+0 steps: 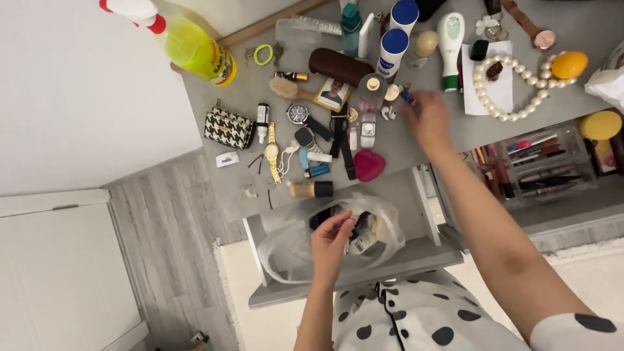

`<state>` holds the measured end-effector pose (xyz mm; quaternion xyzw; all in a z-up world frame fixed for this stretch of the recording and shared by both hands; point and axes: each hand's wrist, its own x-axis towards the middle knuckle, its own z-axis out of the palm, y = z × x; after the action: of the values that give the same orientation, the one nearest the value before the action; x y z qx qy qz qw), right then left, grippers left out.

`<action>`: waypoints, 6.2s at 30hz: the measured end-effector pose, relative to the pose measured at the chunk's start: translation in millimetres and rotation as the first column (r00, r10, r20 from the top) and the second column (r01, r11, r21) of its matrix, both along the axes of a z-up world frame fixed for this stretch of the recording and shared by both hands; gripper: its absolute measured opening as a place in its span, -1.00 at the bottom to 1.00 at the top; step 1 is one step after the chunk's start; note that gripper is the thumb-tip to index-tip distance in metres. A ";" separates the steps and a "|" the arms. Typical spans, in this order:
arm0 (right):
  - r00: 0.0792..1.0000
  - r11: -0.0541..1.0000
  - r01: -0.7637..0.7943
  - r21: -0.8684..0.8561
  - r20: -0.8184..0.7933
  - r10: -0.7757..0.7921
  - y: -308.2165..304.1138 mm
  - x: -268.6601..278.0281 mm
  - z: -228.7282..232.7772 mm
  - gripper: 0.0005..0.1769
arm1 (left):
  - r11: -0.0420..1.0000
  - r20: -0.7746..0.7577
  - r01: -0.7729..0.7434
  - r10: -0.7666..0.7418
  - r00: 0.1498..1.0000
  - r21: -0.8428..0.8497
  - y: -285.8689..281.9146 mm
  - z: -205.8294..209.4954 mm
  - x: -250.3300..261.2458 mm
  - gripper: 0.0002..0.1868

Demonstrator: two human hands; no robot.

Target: Organizing various personal care and makeup items on a dressing table.

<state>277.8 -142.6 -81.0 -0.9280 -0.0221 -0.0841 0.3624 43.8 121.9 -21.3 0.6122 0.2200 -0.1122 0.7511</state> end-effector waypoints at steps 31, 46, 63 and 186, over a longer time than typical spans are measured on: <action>0.924 0.917 -0.373 0.137 0.139 0.355 36.5 29.8 187.2 -0.48 | 0.904 0.421 -0.073 -0.124 0.899 0.421 -24.4 30.0 162.7 -0.50; 0.854 0.789 -0.520 -0.327 -0.193 0.483 48.0 61.2 186.5 -0.63 | 0.798 0.459 0.011 -0.359 0.813 0.603 -59.9 26.2 269.4 -0.29; 0.965 0.866 -0.175 0.468 -0.092 0.245 -23.8 -50.4 183.3 -0.25 | 0.897 0.508 0.355 -0.184 0.842 -0.264 -7.8 118.5 215.8 -0.32; 0.954 0.812 -0.189 -0.553 0.094 0.285 279.2 62.1 84.6 -0.12 | 0.968 0.396 -0.177 0.235 0.888 -0.177 162.6 -35.1 244.6 -0.85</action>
<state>339.9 136.6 3.6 -0.9710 -0.1919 -0.1084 0.0922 288.4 284.5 -56.5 0.5424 0.1116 0.0859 0.8283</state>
